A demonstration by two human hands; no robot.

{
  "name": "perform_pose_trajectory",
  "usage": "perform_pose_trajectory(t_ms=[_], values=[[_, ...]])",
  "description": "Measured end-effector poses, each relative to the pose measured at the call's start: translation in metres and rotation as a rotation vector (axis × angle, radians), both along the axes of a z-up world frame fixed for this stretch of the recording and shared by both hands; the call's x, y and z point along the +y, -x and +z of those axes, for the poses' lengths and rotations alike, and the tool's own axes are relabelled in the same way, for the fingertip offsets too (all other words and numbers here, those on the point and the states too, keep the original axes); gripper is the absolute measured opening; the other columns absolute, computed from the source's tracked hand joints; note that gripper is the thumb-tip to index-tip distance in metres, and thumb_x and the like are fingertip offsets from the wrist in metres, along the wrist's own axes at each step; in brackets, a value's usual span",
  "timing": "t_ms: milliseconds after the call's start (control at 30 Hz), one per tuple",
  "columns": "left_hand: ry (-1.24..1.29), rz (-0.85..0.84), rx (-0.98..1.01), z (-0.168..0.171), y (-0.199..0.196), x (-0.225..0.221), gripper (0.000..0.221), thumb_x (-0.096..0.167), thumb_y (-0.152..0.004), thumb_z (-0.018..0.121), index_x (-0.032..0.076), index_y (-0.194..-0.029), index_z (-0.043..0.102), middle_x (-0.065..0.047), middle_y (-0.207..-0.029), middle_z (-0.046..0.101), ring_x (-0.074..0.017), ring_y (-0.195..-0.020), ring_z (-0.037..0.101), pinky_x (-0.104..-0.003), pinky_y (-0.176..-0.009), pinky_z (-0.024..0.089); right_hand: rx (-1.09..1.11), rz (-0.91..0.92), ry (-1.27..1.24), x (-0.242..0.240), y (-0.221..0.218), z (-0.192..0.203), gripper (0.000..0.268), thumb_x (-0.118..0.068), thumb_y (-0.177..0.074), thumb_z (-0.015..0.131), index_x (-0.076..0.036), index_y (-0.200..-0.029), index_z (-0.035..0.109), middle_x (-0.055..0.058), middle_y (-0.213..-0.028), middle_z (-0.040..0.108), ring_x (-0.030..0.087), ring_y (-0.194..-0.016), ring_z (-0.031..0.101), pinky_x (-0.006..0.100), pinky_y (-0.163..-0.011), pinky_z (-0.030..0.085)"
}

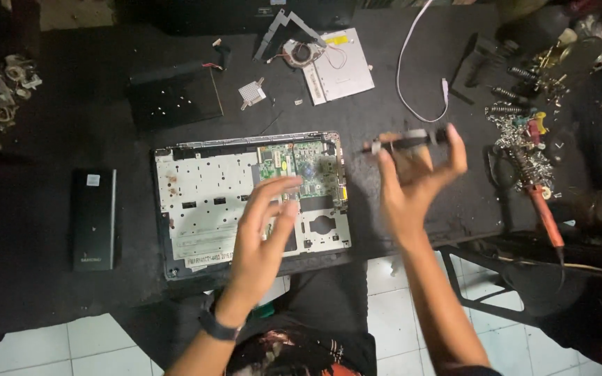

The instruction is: Disassembling and cleaning the internal components of a laptop using a screwdriver and a brush.

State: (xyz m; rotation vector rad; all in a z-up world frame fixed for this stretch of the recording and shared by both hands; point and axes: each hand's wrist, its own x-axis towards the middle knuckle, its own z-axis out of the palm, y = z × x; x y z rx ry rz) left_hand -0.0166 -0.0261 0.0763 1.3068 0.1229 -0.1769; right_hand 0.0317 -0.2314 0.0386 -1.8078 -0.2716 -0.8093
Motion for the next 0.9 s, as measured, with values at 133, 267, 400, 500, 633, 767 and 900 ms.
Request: perform_pose_trajectory(t_ms=[133,267,400,500,633,767,900], values=[[-0.689,-0.339,-0.510,-0.022,-0.031,-0.014,0.047,0.024,-0.099,0.065,0.004,-0.141,0.056,-0.026,-0.151,0.041,-0.0485,-0.141,0.036,-0.061,-0.112,0.029,0.188,0.069,0.052,-0.026,-0.043,-0.049,0.082,0.014,-0.104,0.058,-0.022,-0.158,0.008,0.020,-0.123,0.059,0.039,-0.106,0.074,0.047,-0.086,0.064],[-0.919,-0.557,-0.539,-0.066,-0.040,-0.037,0.066,0.038,-0.102,0.059,0.001,-0.154,0.039,-0.023,-0.167,0.022,-0.0367,-0.156,0.012,-0.052,-0.126,0.001,0.220,0.104,0.176,-0.027,-0.058,-0.067,0.083,0.017,-0.099,0.060,-0.015,-0.156,0.010,0.019,-0.100,0.061,0.044,-0.090,0.074,0.054,-0.078,0.063],[-1.064,-0.484,-0.609,-0.081,-0.036,-0.045,0.057,0.042,-0.105,0.052,-0.001,-0.144,0.053,-0.022,-0.166,0.028,-0.0356,-0.157,0.017,-0.051,-0.127,0.003,0.263,0.083,0.210,-0.025,-0.057,-0.071,0.080,0.017,-0.099,0.061,-0.012,-0.156,0.013,0.017,-0.099,0.057,0.041,-0.089,0.075,0.051,-0.079,0.063],[-1.043,-0.455,-0.608,-0.085,-0.035,-0.046,0.054,0.040,-0.106,0.053,-0.002,-0.140,0.056,-0.022,-0.166,0.028,-0.0354,-0.156,0.018,-0.050,-0.127,0.004,0.254,0.087,0.217,-0.025,-0.056,-0.071,0.084,0.018,-0.097,0.063,-0.013,-0.157,0.013,0.018,-0.096,0.060,0.043,-0.091,0.075,0.053,-0.078,0.063],[-1.065,-0.453,-0.629,-0.090,-0.035,-0.047,0.055,0.044,-0.106,0.050,0.000,-0.137,0.058,-0.021,-0.167,0.027,-0.0343,-0.157,0.017,-0.050,-0.127,0.005,0.248,0.071,0.303,-0.023,-0.055,-0.066,0.079,0.016,-0.098,0.064,-0.009,-0.156,0.016,0.017,-0.089,0.066,0.043,-0.086,0.076,0.051,-0.072,0.062],[-1.086,-0.446,-0.638,-0.092,-0.035,-0.047,0.056,0.046,-0.107,0.048,0.001,-0.137,0.058,-0.021,-0.165,0.031,-0.0334,-0.157,0.018,-0.049,-0.128,0.004,0.245,0.075,0.320,-0.022,-0.055,-0.068,0.078,0.017,-0.095,0.065,-0.008,-0.155,0.021,0.018,-0.094,0.066,0.041,-0.090,0.076,0.053,-0.075,0.063],[-1.098,-0.438,-0.628,-0.091,-0.035,-0.047,0.057,0.048,-0.106,0.047,0.003,-0.139,0.057,-0.021,-0.162,0.036,-0.0321,-0.156,0.019,-0.048,-0.128,0.004,0.214,0.100,0.383,-0.022,-0.055,-0.063,0.078,0.014,-0.096,0.068,-0.006,-0.155,0.021,0.017,-0.092,0.069,0.042,-0.088,0.076,0.053,-0.076,0.062]])
